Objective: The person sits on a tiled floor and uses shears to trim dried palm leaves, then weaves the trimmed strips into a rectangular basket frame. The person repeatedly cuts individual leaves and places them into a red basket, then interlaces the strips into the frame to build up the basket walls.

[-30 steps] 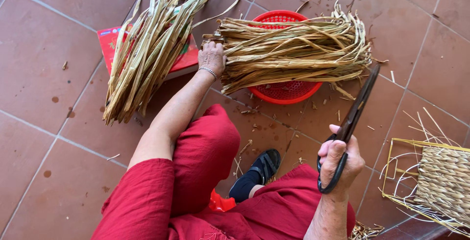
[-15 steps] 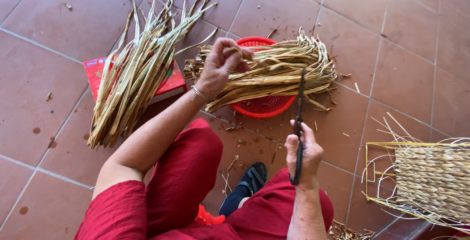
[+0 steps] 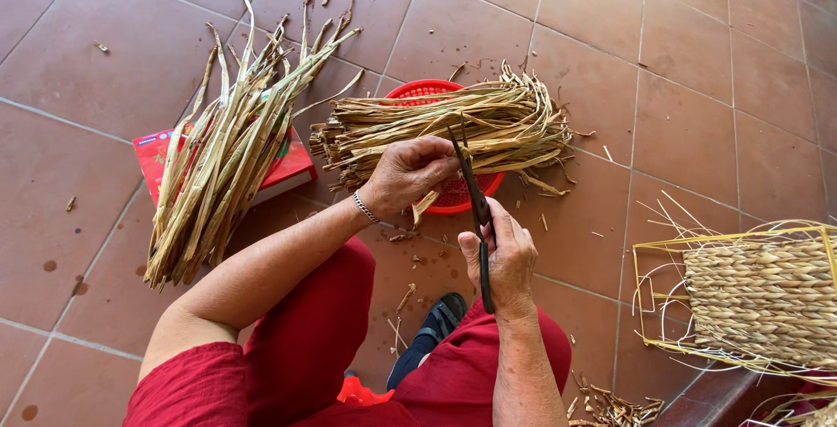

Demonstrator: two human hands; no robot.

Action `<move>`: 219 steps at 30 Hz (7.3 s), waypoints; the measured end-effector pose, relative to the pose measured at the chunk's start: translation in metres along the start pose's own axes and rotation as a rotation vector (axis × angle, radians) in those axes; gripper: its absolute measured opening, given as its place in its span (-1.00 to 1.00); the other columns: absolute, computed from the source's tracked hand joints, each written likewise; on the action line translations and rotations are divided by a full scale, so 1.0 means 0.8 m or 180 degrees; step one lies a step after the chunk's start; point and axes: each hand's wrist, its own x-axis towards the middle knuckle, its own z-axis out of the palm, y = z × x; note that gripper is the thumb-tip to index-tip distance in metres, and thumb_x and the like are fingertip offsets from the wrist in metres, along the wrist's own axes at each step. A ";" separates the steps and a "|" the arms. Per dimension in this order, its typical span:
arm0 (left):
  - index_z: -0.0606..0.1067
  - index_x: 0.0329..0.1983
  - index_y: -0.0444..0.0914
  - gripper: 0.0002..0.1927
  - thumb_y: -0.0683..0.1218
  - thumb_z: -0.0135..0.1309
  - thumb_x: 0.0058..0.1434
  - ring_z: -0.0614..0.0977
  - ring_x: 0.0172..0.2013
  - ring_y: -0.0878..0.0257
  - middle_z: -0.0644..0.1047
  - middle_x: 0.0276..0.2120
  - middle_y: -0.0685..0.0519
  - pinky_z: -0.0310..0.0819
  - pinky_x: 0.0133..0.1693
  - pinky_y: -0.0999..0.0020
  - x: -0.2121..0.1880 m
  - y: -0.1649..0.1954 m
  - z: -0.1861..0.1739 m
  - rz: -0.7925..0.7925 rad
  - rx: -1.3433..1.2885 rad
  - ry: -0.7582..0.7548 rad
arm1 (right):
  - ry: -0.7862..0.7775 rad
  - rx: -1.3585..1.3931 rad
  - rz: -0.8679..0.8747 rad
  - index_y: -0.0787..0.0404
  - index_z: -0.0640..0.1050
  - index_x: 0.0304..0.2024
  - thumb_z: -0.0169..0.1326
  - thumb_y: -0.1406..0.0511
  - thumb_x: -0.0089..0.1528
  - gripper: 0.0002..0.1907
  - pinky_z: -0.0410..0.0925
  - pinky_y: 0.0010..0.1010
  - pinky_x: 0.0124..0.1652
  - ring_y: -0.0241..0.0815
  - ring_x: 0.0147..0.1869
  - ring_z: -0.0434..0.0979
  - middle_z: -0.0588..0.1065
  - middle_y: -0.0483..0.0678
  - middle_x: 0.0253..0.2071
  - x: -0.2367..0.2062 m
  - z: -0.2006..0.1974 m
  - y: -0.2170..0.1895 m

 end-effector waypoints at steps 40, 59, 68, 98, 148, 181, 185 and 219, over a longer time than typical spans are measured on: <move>0.26 -0.03 -0.29 -0.76 -0.13 0.00 0.34 0.74 -0.28 -0.03 0.52 -0.24 -0.11 0.71 -0.24 0.11 -0.331 -0.067 -0.352 -0.0126 -0.1243 0.4471 | -0.0029 0.1391 0.1013 0.38 0.51 0.05 -0.12 -0.10 0.51 -0.37 0.17 -0.61 -0.52 -0.44 -0.55 0.30 0.36 -0.18 -0.54 -0.026 0.010 0.042; 0.59 -0.18 -0.13 -0.88 -0.03 0.12 0.33 0.60 -0.13 -0.08 0.51 -0.15 -0.10 0.52 -0.08 0.02 -0.206 -0.086 -0.331 -0.0746 0.4259 0.2070 | -0.0078 0.0984 0.1091 0.34 0.54 0.09 -0.06 -0.10 0.46 -0.39 0.22 -0.59 -0.50 -0.44 -0.52 0.37 0.38 -0.20 -0.56 -0.019 0.007 0.043; 0.55 -0.07 -0.15 -0.56 0.01 0.32 -0.04 0.44 0.06 -0.02 0.51 -0.09 -0.04 0.32 -0.04 -0.13 -0.021 -0.186 -0.284 -0.1177 0.4803 0.0877 | -0.0135 0.0763 0.0980 0.34 0.55 0.06 -0.03 -0.08 0.45 -0.42 0.32 -0.55 -0.43 -0.41 -0.46 0.46 0.43 -0.19 -0.48 0.007 0.024 0.057; 0.68 -0.29 -0.17 -0.87 -0.07 0.17 0.19 0.67 -0.21 -0.06 0.65 -0.29 -0.12 0.55 -0.07 0.08 0.087 -0.213 -0.232 -0.1128 0.3867 0.0313 | 0.0050 0.0607 0.0916 0.33 0.55 0.07 0.01 0.01 0.41 -0.50 0.36 -0.56 -0.45 -0.44 -0.50 0.48 0.43 -0.21 -0.58 0.010 -0.009 0.076; 0.28 -0.09 -0.28 -0.78 -0.04 -0.03 0.42 0.65 -0.58 0.22 0.59 -0.43 -0.08 0.60 -0.54 0.34 0.137 -0.017 0.011 -0.1383 -0.0734 0.0173 | -0.0177 0.2236 0.2030 0.21 0.49 0.12 0.34 0.44 0.12 -0.47 0.40 -0.59 -0.30 -0.42 -0.31 0.51 0.57 -0.13 -0.29 0.010 0.028 0.098; 0.50 -0.16 -0.17 -0.79 -0.11 0.25 0.17 0.60 -0.21 0.01 0.54 -0.26 -0.06 0.49 -0.14 0.23 -0.114 0.019 0.159 0.2022 0.2648 -0.0252 | -0.0045 0.4917 0.2212 0.26 0.41 0.17 0.07 0.10 0.38 -0.55 0.26 -0.52 -0.48 -0.34 -0.51 0.33 0.44 -0.08 -0.45 -0.134 -0.065 0.063; 0.47 -0.05 -0.27 -0.83 -0.13 0.14 0.36 0.58 -0.27 0.30 0.58 -0.30 0.08 0.50 -0.19 0.42 -0.088 0.013 0.150 0.0592 0.1522 0.0251 | 0.0031 0.3338 0.1489 0.28 0.41 0.22 -0.14 -0.15 0.43 -0.33 0.20 -0.58 -0.40 -0.41 -0.41 0.26 0.37 -0.17 -0.39 -0.111 -0.065 0.049; 0.63 -0.13 -0.30 -0.82 -0.12 0.23 0.27 0.53 -0.54 0.54 0.58 -0.55 0.17 0.44 -0.51 0.56 -0.099 0.021 0.120 -0.0229 0.1298 0.0546 | -0.0497 0.1170 0.1176 0.26 0.53 -0.03 -0.39 -0.17 0.41 -0.28 0.25 -0.44 -0.53 -0.34 -0.64 0.39 0.31 -0.22 -0.73 -0.115 -0.050 -0.004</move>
